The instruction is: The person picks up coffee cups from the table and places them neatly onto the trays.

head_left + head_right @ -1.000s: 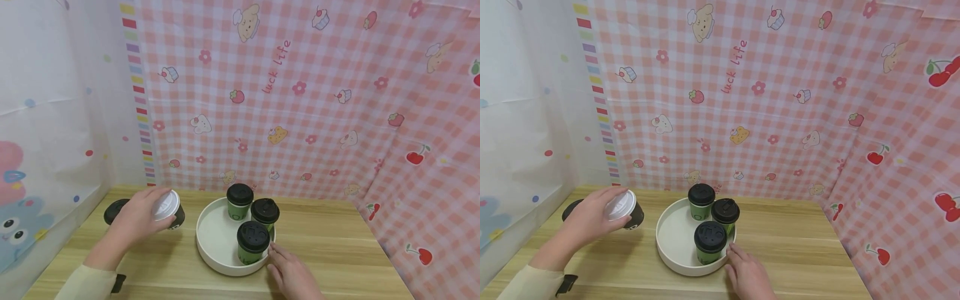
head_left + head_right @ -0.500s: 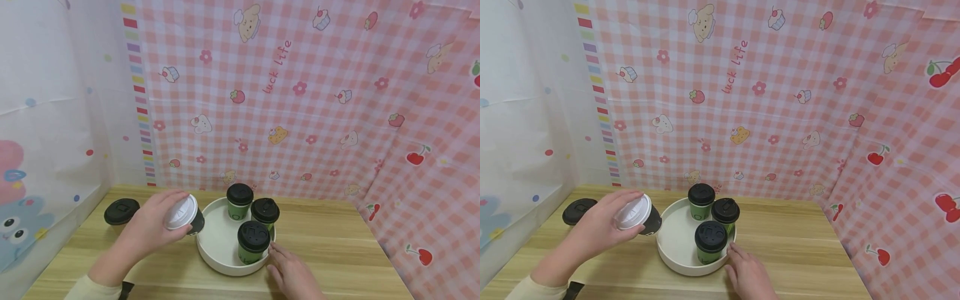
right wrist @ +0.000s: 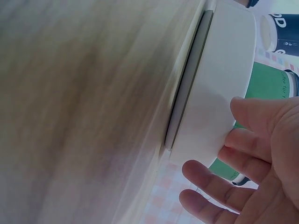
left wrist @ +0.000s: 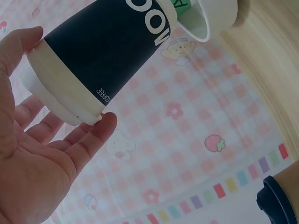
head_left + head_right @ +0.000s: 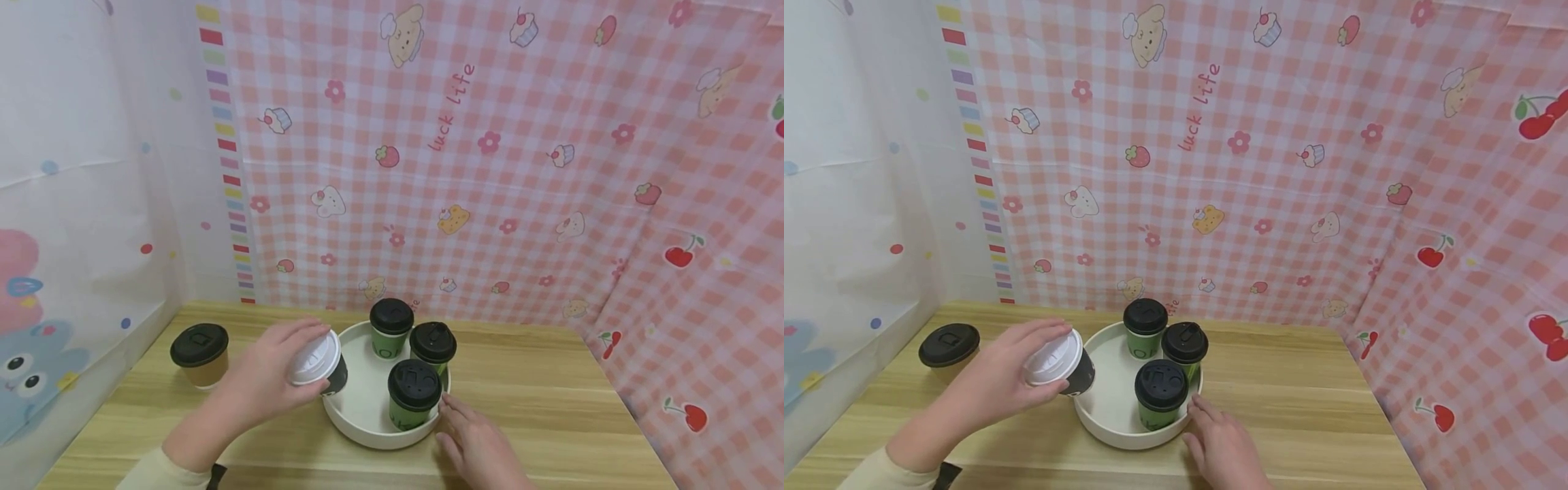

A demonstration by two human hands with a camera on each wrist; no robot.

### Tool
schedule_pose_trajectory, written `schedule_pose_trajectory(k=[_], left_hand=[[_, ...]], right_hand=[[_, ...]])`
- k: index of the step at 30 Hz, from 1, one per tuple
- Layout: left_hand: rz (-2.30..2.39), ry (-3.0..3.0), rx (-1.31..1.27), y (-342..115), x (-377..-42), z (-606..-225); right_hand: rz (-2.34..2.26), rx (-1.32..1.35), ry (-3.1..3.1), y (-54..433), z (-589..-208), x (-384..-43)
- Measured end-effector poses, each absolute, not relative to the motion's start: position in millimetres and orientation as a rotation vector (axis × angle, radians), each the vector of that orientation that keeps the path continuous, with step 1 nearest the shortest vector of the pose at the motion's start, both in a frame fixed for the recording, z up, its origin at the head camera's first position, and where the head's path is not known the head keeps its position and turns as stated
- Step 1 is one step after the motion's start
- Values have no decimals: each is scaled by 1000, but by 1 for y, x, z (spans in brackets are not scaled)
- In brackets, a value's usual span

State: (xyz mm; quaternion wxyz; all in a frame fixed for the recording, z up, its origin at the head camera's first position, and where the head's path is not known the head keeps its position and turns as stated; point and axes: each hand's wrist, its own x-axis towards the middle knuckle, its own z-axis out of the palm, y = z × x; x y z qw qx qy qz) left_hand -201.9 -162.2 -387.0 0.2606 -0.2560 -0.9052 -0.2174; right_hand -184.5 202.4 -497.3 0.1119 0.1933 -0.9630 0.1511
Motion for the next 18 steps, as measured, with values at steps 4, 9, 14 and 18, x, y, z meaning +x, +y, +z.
schedule_pose_trajectory(k=[4,9,14,18], left_hand=[[-560,-2461,-710,-157,-202,-387],[-560,-2449,-742,-150,-203,-386],[-562,-2448,-768,-146,-205,-388],[-562,-2471,-780,-141,-206,-390]], right_hand=[[431,572,-2804,203,-498,-185],[433,569,-2804,203,-498,-184],[437,572,-2801,203,-498,-183],[430,579,-2786,203,-499,-184]])
